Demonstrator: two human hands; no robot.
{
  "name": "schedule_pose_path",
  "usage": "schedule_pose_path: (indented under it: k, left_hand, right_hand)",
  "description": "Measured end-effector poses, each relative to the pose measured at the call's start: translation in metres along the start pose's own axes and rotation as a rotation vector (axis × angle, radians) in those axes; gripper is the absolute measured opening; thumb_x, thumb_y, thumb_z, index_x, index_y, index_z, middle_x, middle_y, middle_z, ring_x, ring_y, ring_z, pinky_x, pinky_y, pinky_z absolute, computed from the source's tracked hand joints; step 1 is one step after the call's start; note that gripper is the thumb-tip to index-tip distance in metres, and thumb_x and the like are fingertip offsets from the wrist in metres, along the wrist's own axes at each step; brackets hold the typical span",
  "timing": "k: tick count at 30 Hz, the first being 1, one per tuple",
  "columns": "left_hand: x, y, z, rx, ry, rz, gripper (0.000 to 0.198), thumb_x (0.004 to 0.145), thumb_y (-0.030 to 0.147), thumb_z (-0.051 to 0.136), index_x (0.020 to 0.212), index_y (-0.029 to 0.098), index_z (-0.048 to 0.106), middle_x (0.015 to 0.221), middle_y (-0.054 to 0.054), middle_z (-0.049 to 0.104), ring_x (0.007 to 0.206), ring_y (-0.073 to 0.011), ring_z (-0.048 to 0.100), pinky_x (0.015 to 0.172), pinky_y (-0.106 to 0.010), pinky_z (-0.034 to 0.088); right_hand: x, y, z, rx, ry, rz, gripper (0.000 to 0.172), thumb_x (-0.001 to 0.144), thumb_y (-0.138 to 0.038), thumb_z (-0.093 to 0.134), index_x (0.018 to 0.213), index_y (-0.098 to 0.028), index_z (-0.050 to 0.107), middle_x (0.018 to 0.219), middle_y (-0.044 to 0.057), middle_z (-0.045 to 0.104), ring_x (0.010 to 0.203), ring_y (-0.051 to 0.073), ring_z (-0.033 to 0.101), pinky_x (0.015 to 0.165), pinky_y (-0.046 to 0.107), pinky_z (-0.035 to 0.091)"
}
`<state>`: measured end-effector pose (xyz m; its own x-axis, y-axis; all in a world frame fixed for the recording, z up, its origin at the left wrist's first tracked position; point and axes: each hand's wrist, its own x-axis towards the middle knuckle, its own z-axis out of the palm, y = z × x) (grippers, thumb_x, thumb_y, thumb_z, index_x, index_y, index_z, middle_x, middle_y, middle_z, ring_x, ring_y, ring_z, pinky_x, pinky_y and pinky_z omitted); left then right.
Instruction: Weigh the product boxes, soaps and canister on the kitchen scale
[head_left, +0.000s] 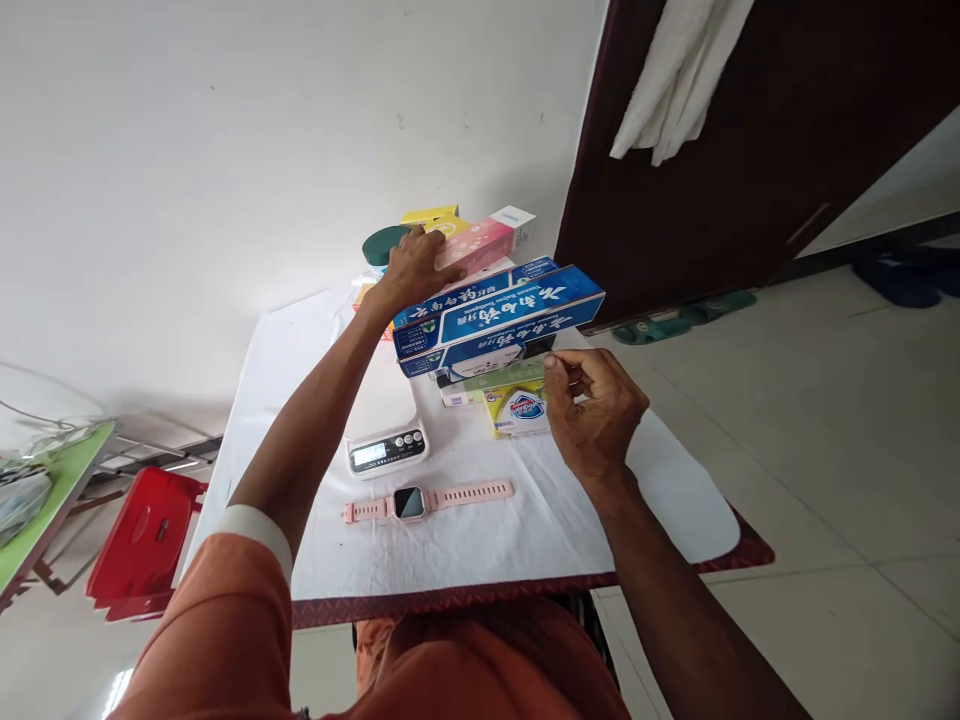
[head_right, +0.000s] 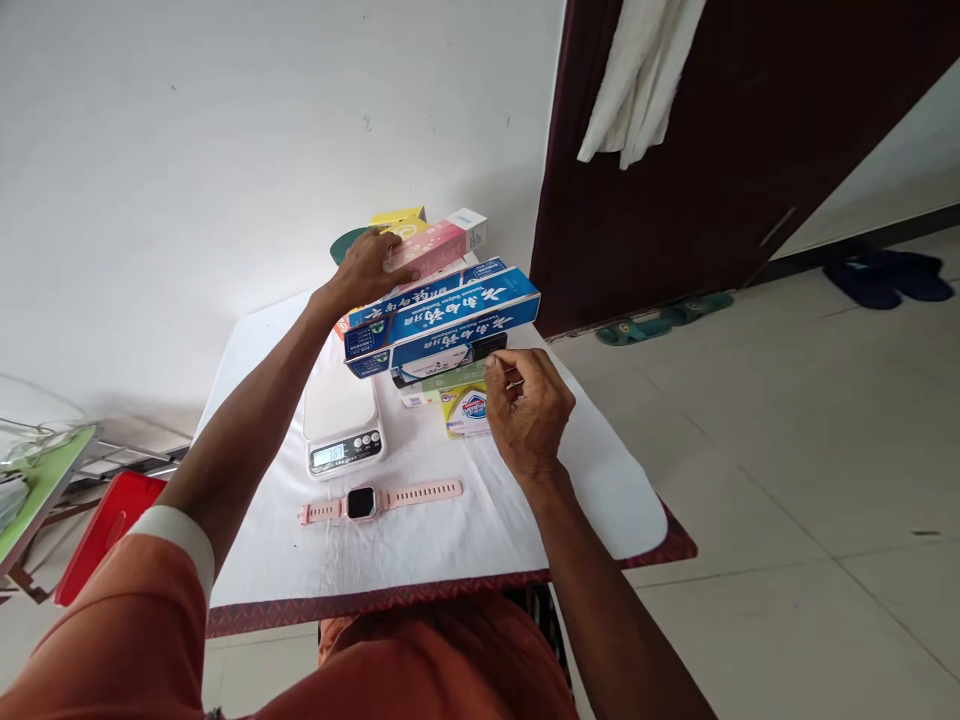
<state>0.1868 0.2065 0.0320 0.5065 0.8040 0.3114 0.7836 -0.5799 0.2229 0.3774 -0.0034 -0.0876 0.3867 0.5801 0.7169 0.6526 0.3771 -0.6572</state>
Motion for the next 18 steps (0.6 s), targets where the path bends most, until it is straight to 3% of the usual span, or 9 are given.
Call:
schedule_pose_path:
  k: [3, 5, 10, 14, 18]
  left_hand:
    - [-0.012, -0.001, -0.009, -0.075, 0.079, -0.003, 0.048, 0.082, 0.054, 0.078, 0.114, 0.02, 0.066, 0.122, -0.015, 0.063, 0.122, -0.0365, 0.058, 0.108, -0.058, 0.045]
    - [-0.034, -0.007, -0.026, -0.15, 0.149, -0.016, 0.045, 0.084, 0.053, 0.076, 0.115, 0.021, 0.065, 0.118, -0.012, 0.065, 0.116, -0.032, 0.06, 0.104, -0.053, 0.05]
    - [-0.128, -0.022, -0.091, -0.295, 0.292, -0.112, 0.056, 0.081, 0.057, 0.078, 0.124, 0.024, 0.062, 0.12, -0.009, 0.066, 0.11, -0.0272, 0.064, 0.088, -0.041, 0.059]
    - [-0.212, -0.021, -0.133, -0.398, 0.193, -0.204, 0.062, 0.083, 0.06, 0.074, 0.136, 0.033, 0.059, 0.129, -0.008, 0.066, 0.114, -0.0286, 0.066, 0.087, -0.043, 0.062]
    - [-0.268, -0.017, -0.139, -0.46, 0.007, -0.282, 0.062, 0.078, 0.055, 0.081, 0.134, 0.034, 0.063, 0.124, -0.009, 0.068, 0.11, -0.0302, 0.067, 0.086, -0.046, 0.062]
  right_hand:
    - [0.0, -0.001, 0.0, 0.021, -0.021, -0.002, 0.021, 0.099, -0.035, 0.057, 0.087, -0.021, 0.067, 0.083, 0.004, 0.071, 0.065, 0.016, 0.063, 0.059, 0.028, 0.05]
    - [-0.001, -0.002, 0.0, 0.029, -0.034, -0.003, 0.022, 0.1, -0.035, 0.057, 0.087, -0.021, 0.067, 0.083, 0.004, 0.071, 0.065, 0.015, 0.063, 0.059, 0.028, 0.05]
    - [-0.002, -0.003, 0.001, 0.035, -0.039, -0.026, 0.021, 0.1, -0.034, 0.058, 0.088, -0.021, 0.067, 0.083, 0.004, 0.071, 0.064, 0.015, 0.062, 0.06, 0.028, 0.05]
    - [-0.004, -0.001, 0.003, 0.006, -0.075, -0.004, 0.022, 0.1, -0.037, 0.056, 0.087, -0.023, 0.067, 0.083, 0.005, 0.07, 0.065, 0.017, 0.062, 0.062, 0.031, 0.05]
    - [-0.007, 0.002, 0.006, -0.028, -0.107, 0.002, 0.019, 0.098, -0.037, 0.057, 0.087, -0.024, 0.066, 0.084, 0.007, 0.071, 0.067, 0.02, 0.063, 0.066, 0.035, 0.052]
